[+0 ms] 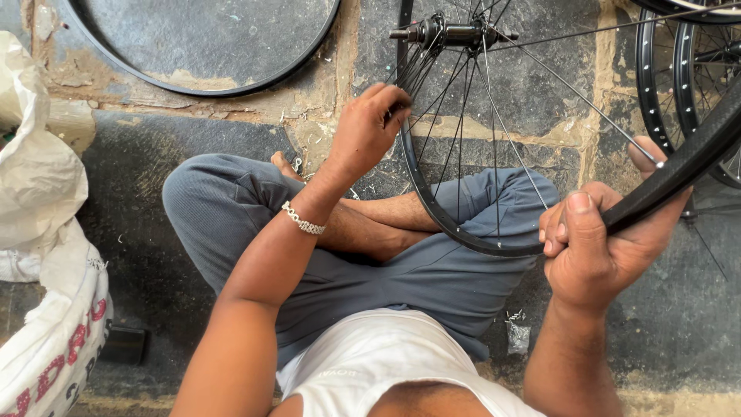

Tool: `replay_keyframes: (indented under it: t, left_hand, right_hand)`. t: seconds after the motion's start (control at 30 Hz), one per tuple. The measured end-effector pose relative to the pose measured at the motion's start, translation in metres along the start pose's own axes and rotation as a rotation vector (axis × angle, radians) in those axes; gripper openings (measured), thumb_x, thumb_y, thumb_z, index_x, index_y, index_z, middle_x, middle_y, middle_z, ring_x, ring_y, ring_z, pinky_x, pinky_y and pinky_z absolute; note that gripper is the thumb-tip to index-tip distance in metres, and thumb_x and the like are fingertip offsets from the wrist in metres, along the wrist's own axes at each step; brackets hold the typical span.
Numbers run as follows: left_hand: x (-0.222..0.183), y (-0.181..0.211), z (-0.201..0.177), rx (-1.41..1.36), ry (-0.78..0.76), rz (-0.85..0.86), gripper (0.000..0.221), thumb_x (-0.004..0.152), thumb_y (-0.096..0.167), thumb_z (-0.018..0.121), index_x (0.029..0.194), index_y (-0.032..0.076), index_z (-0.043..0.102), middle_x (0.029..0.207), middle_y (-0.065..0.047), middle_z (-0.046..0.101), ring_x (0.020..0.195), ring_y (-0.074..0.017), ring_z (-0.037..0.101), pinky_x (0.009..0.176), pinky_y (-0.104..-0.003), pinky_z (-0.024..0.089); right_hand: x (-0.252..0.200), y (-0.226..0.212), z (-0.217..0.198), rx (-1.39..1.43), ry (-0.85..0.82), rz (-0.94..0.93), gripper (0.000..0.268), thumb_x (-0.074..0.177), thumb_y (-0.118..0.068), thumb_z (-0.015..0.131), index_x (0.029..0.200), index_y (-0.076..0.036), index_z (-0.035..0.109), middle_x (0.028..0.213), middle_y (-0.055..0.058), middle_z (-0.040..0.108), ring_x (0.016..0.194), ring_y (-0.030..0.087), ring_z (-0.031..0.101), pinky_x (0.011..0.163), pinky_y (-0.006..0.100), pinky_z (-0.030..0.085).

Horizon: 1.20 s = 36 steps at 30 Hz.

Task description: The person inserts spokes into a bicycle wheel rim and hub by hand, threading small nuts onto the ends of the spokes to secure them through the rim holes.

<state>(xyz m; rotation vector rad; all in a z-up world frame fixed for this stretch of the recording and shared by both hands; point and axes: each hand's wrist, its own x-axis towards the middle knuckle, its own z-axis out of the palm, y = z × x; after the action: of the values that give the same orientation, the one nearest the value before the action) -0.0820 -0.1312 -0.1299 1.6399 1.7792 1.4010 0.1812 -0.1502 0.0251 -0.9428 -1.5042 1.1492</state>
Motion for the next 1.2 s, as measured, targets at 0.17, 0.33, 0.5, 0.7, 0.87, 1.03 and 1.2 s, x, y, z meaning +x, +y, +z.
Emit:
replay_keyframes:
  t: [0.17, 0.33, 0.5, 0.7, 0.87, 1.03, 1.2]
  left_hand:
    - [-0.003, 0.011, -0.003, -0.076, -0.041, 0.009, 0.012, 0.094, 0.009, 0.074, 0.104, 0.005, 0.070, 0.099, -0.010, 0.072, 0.090, -0.0299, 0.073, 0.077, -0.038, 0.057]
    - [-0.001, 0.020, -0.011, -0.210, -0.078, 0.002, 0.012, 0.094, 0.006, 0.072, 0.106, 0.004, 0.070, 0.098, -0.008, 0.074, 0.089, -0.0205, 0.075, 0.078, -0.032, 0.060]
    - [-0.003, 0.029, -0.016, -0.297, -0.186, -0.102, 0.012, 0.095, 0.009, 0.074, 0.106, 0.005, 0.072, 0.091, -0.005, 0.076, 0.077, -0.0130, 0.073, 0.070, -0.028, 0.059]
    - [-0.003, 0.030, -0.017, -0.284, -0.202, 0.015, 0.012, 0.096, 0.009, 0.074, 0.106, 0.006, 0.070, 0.095, -0.005, 0.075, 0.083, -0.0137, 0.074, 0.074, -0.027, 0.062]
    - [-0.008, 0.003, -0.003, -0.069, -0.240, -0.182, 0.029, 0.097, 0.015, 0.071, 0.118, 0.004, 0.054, 0.083, -0.008, 0.072, 0.074, -0.0202, 0.071, 0.065, -0.036, 0.055]
    - [0.020, -0.053, 0.028, -0.261, 0.041, -0.277, 0.011, 0.107, 0.019, 0.060, 0.116, 0.012, 0.058, 0.091, -0.003, 0.081, 0.081, -0.0138, 0.079, 0.068, -0.034, 0.060]
    - [0.061, -0.088, 0.055, -0.193, 0.202, -0.104, 0.031, 0.096, 0.012, 0.072, 0.125, 0.015, 0.063, 0.085, -0.009, 0.075, 0.073, -0.0197, 0.071, 0.066, -0.034, 0.056]
  right_hand:
    - [-0.003, 0.002, -0.001, -0.060, 0.006, -0.013, 0.056, 0.104, 0.003, 0.053, 0.154, 0.000, 0.028, 0.057, 0.001, 0.047, 0.043, 0.007, 0.046, 0.047, 0.024, 0.041]
    - [-0.007, 0.002, 0.002, -0.046, 0.019, -0.008, 0.058, 0.105, 0.002, 0.054, 0.156, 0.000, 0.027, 0.056, 0.001, 0.046, 0.042, 0.007, 0.045, 0.047, 0.024, 0.041]
    - [-0.009, 0.003, 0.003, -0.022, 0.043, 0.002, 0.057, 0.104, 0.002, 0.056, 0.153, 0.001, 0.026, 0.056, 0.002, 0.048, 0.042, 0.008, 0.046, 0.047, 0.024, 0.041]
    - [-0.012, 0.004, 0.003, -0.051, 0.051, -0.009, 0.061, 0.104, 0.001, 0.055, 0.158, 0.001, 0.026, 0.057, 0.003, 0.048, 0.042, 0.009, 0.046, 0.047, 0.025, 0.041]
    - [-0.014, 0.007, 0.000, -0.077, 0.043, -0.023, 0.057, 0.105, 0.001, 0.054, 0.155, 0.001, 0.025, 0.056, 0.003, 0.047, 0.041, 0.009, 0.045, 0.048, 0.025, 0.042]
    - [-0.011, 0.008, -0.002, -0.099, 0.006, -0.047, 0.059, 0.105, 0.000, 0.054, 0.157, 0.000, 0.026, 0.055, 0.003, 0.047, 0.041, 0.008, 0.045, 0.049, 0.026, 0.043]
    - [-0.016, 0.003, 0.006, -0.047, 0.032, -0.030, 0.057, 0.104, 0.001, 0.054, 0.154, 0.003, 0.026, 0.057, 0.004, 0.046, 0.042, 0.009, 0.042, 0.047, 0.026, 0.043]
